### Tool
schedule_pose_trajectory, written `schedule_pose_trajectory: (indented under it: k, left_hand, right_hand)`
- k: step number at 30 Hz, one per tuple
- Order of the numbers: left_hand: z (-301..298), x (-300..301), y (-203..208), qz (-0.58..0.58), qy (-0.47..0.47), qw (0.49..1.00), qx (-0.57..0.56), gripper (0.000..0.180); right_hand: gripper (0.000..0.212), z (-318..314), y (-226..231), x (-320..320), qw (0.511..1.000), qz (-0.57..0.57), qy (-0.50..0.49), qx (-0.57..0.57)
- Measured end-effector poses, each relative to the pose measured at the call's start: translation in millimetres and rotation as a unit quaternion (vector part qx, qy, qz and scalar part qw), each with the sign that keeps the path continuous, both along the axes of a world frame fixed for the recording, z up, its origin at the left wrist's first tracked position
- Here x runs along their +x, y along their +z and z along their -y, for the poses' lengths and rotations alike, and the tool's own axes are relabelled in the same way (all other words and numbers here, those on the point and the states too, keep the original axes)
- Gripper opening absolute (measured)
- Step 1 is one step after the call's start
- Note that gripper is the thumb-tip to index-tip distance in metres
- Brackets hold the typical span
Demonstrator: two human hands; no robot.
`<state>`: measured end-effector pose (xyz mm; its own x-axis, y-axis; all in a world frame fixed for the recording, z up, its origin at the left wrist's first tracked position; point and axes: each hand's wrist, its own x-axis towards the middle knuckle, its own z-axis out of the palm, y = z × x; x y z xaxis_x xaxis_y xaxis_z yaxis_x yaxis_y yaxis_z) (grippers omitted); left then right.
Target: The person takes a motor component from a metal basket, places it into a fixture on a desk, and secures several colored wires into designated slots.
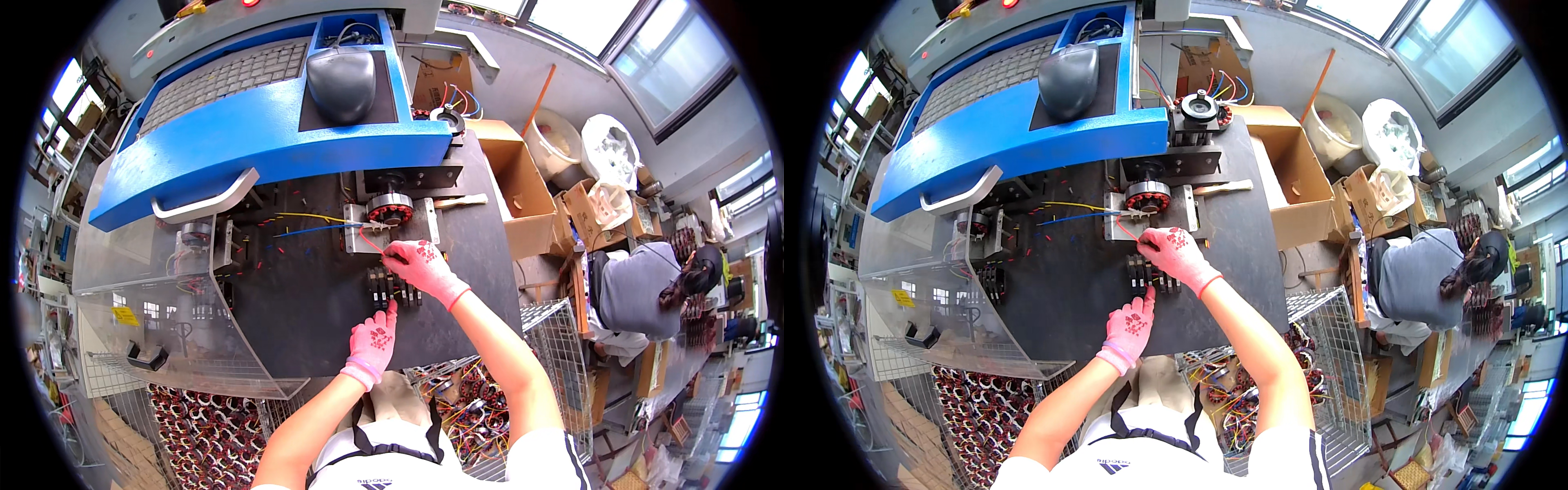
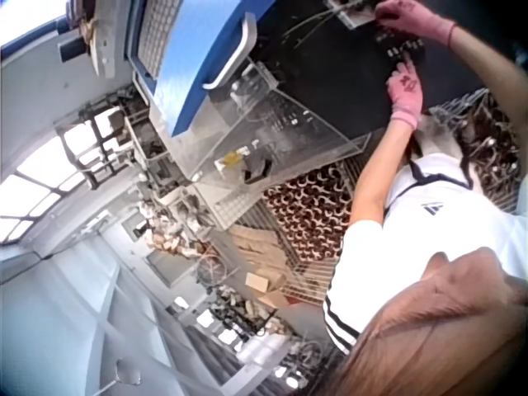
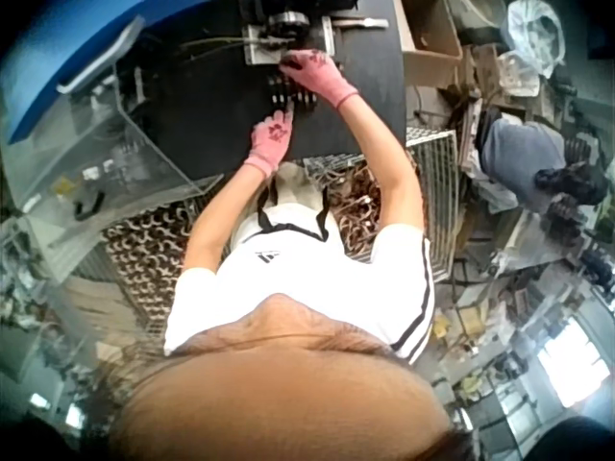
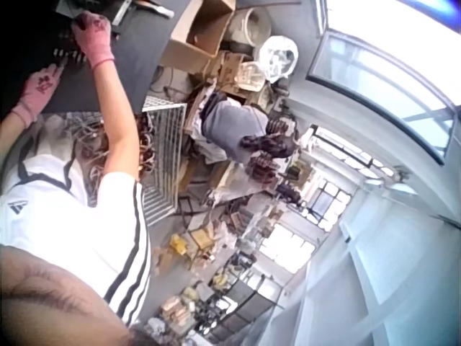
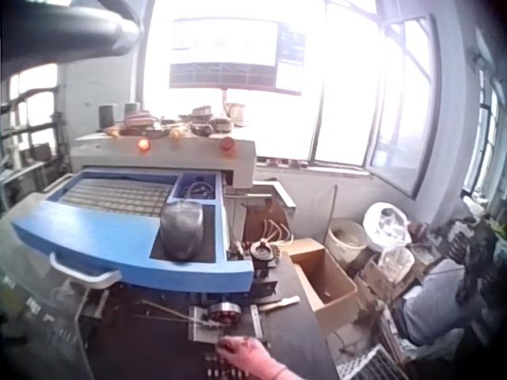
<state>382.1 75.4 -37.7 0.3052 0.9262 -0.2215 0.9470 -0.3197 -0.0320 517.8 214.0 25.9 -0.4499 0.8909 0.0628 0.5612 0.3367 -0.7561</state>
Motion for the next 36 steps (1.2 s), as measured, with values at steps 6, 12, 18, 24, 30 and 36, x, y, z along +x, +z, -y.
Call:
schedule_pose_trajectory:
  k: [6, 12, 18, 24, 30, 36]
  left_hand:
    - [-8, -9, 10, 0.257, 0.029, 0.961, 0.095, 0.055]
    - [-99, -85, 33, 0.911, 0.36, 0.192, 0.058, 0.034]
    - [-78, -59, 84, 0.901, 0.245, 0.357, 0.027, 0.057]
    - [-7, -38, 74, 0.76, 0.224, 0.61, 0.008, 0.03]
    - [13, -20, 29, 0.33, 0.1, 0.932, 0.115, 0.056]
    - [14, -14, 11, 0.149, 0.072, 0.983, 0.084, 0.056]
  right_hand:
    - [0.021, 2, -13, 5, 1.0, 0.015, -0.01, -0.014]
    - [0.022, 14, -1, -15, 0.992, -0.083, -0.076, -0.053]
    - [0.032, 0, 8, -39, 0.814, -0.341, -0.026, -0.469]
    - [0.019, -4, 16, -29, 0.91, -0.19, -0.031, -0.368]
    - [0.011, 4, 25, -7, 0.958, -0.124, -0.058, -0.253]
    - [0.01, 4, 7, -6, 0.983, -0.091, -0.035, -0.153]
